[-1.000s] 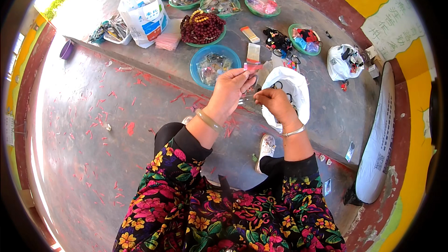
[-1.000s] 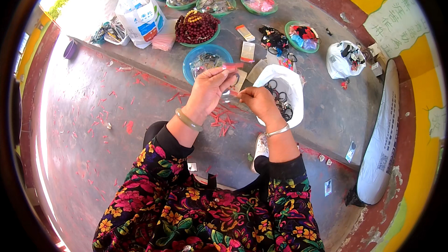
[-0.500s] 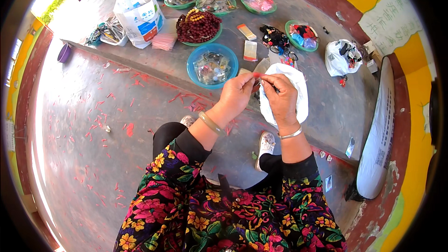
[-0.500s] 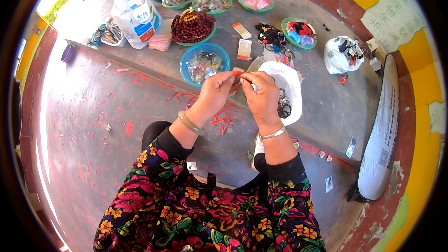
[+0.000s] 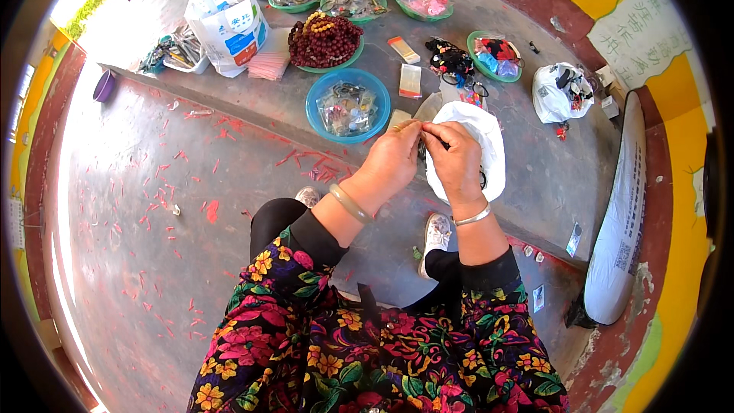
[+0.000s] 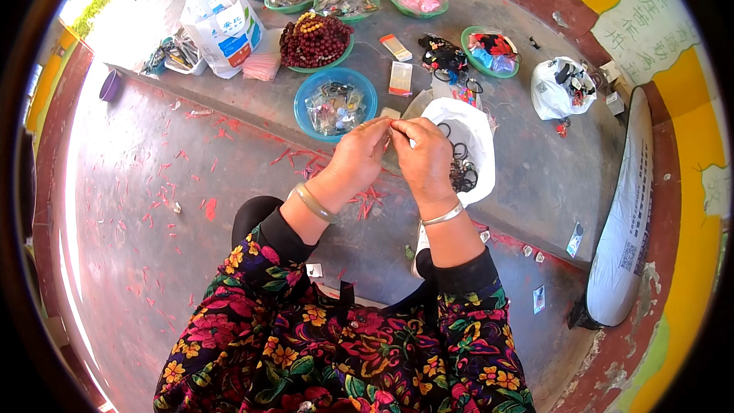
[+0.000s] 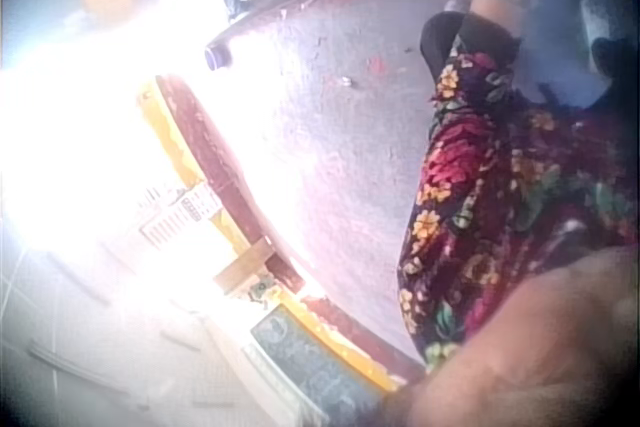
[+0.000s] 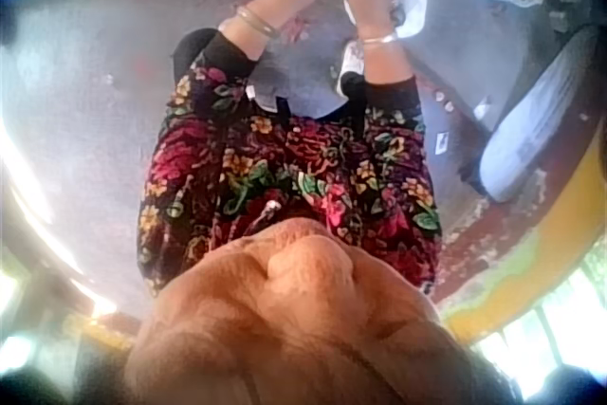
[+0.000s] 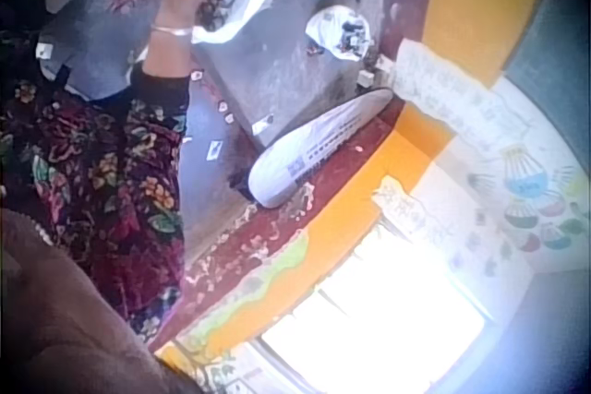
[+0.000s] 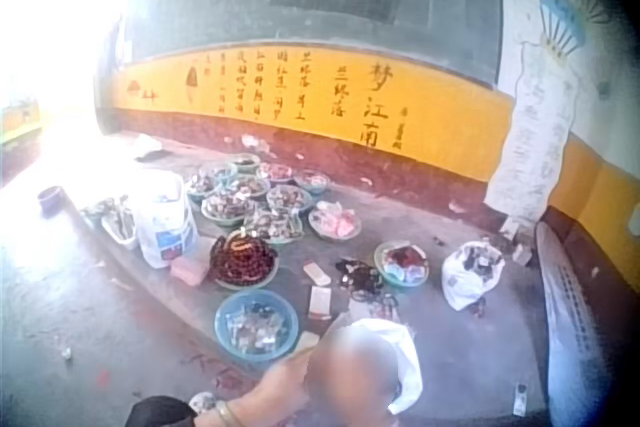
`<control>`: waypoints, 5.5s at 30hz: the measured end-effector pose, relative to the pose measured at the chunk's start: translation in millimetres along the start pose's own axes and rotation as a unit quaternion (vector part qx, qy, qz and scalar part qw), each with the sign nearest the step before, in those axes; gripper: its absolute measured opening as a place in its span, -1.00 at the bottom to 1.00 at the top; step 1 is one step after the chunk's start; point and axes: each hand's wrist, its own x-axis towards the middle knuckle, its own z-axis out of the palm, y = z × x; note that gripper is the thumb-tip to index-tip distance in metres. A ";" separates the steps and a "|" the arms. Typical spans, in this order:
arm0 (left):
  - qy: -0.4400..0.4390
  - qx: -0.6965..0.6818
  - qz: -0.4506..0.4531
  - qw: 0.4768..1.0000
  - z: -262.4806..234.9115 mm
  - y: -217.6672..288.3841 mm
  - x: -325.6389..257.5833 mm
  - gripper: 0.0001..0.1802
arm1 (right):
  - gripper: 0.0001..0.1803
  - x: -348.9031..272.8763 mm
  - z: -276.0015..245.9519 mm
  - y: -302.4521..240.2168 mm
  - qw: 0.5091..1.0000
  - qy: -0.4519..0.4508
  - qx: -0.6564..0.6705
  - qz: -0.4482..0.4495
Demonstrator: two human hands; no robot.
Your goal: The person sits on the floor and repeatedly picks up small rubber bands from a white bag, then ties them around small rectangular items. The tied items are placed into a blue bowl on the floor.
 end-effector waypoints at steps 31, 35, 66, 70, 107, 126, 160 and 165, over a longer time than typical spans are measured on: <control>-0.139 0.135 -0.004 0.981 -7.6 8.1 -5.8 -0.69 | -0.91 -5.2 -0.4 9.3 0.993 -0.068 -0.091 0.018; -0.114 0.164 0.027 0.980 -3.5 1.1 -9.9 -0.70 | -0.89 -6.2 0.8 10.5 0.991 -0.077 -0.107 0.012; -0.127 0.035 -0.063 0.989 -5.3 3.6 -5.5 -0.82 | -0.87 -1.1 -7.7 16.5 0.987 -0.109 -0.031 0.111; -0.119 0.051 -0.058 0.990 -4.3 5.1 -5.9 -0.83 | -0.86 -1.6 -7.9 15.6 0.985 -0.115 -0.035 0.120; -0.069 -0.046 -0.106 0.991 -10.9 9.8 1.2 -0.83 | -0.86 1.7 -13.1 20.0 0.922 -0.110 0.252 0.271; 0.048 -0.476 -0.344 0.808 -60.0 3.3 21.5 -0.77 | -0.87 5.4 -18.9 17.2 0.892 -0.053 0.336 0.299; 0.102 -0.525 -0.317 0.783 -62.8 -4.2 21.6 -0.82 | -0.79 -3.4 -15.3 -8.2 0.905 -0.420 -0.008 0.075; 0.096 -0.520 -0.320 0.786 -61.5 -2.8 21.5 -0.82 | -0.70 -8.9 -12.0 -7.6 0.901 -0.424 0.077 0.053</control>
